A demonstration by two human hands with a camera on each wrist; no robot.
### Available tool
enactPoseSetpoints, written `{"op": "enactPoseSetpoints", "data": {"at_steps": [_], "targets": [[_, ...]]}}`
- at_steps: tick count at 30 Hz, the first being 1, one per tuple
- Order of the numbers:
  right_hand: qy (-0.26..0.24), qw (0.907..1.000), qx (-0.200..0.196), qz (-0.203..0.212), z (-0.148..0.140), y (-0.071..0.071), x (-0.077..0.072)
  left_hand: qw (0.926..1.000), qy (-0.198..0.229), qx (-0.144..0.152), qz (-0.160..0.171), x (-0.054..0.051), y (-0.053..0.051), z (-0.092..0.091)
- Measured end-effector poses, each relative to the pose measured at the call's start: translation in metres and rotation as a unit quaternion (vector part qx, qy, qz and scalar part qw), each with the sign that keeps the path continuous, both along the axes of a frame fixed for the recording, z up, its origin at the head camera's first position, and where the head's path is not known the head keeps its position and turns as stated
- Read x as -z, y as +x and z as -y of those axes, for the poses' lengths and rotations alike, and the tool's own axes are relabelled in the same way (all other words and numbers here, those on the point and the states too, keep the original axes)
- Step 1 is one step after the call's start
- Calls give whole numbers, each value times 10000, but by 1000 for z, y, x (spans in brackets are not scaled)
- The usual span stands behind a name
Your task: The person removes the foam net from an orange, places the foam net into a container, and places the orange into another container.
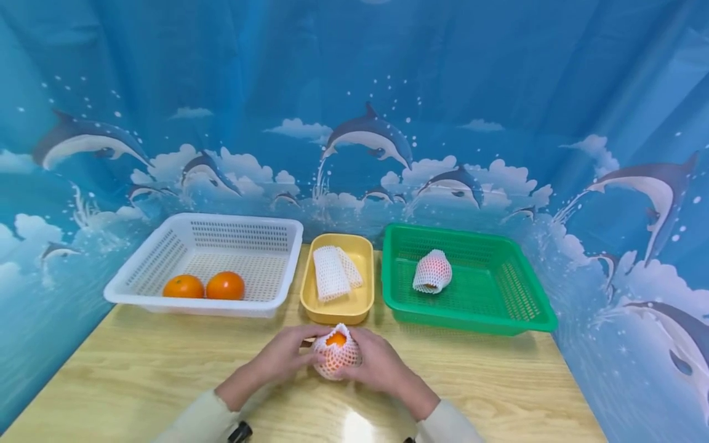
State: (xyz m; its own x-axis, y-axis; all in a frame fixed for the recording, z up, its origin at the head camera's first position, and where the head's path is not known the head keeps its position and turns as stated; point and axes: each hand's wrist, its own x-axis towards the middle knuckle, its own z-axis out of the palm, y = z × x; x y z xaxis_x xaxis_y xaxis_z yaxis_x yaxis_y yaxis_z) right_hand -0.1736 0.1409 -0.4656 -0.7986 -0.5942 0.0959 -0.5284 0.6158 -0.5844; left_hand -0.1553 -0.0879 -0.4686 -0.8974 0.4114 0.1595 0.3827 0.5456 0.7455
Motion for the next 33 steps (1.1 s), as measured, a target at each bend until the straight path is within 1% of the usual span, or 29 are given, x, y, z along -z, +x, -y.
{"op": "enactPoseSetpoints", "data": {"at_steps": [2, 4, 7, 10, 13, 15, 19, 21, 24, 29, 33], "targets": [[10, 10000, -18, 6, -1, 0, 0, 9993, -36, -197, -318, 0, 1, -2], [11, 10000, -27, -8, -1, 0, 0, 9971, -87, -411, -638, 0, 2, -4], [-43, 10000, -50, -22, 0, -1, 0, 9931, -67, -618, -996, 0, 2, -5], [-107, 9999, -94, -25, 1, -1, -1, 9913, 13, -712, -1105, 1, 3, -6], [-149, 9998, -129, 7, 1, -2, 0, 9913, 69, -728, -1090, 1, 4, -6], [-197, 9997, -112, 115, 2, -1, 0, 9909, 1, -754, -1113, 2, 4, -7], [-328, 9989, -71, 338, 3, 0, 0, 9877, -174, -868, -1292, 2, 6, -7], [-372, 9986, -89, 372, 3, 0, 0, 9863, -178, -926, -1354, 3, 6, -8], [-423, 9983, -110, 397, 4, 0, 1, 9868, -18, -943, -1317, 4, 7, -9], [-428, 9982, -94, 402, 3, 0, 2, 9914, 444, -815, -921, 5, 7, -10], [-445, 9980, -100, 430, 3, -1, 1, 9938, 513, -710, -689, 5, 5, -11]]}}
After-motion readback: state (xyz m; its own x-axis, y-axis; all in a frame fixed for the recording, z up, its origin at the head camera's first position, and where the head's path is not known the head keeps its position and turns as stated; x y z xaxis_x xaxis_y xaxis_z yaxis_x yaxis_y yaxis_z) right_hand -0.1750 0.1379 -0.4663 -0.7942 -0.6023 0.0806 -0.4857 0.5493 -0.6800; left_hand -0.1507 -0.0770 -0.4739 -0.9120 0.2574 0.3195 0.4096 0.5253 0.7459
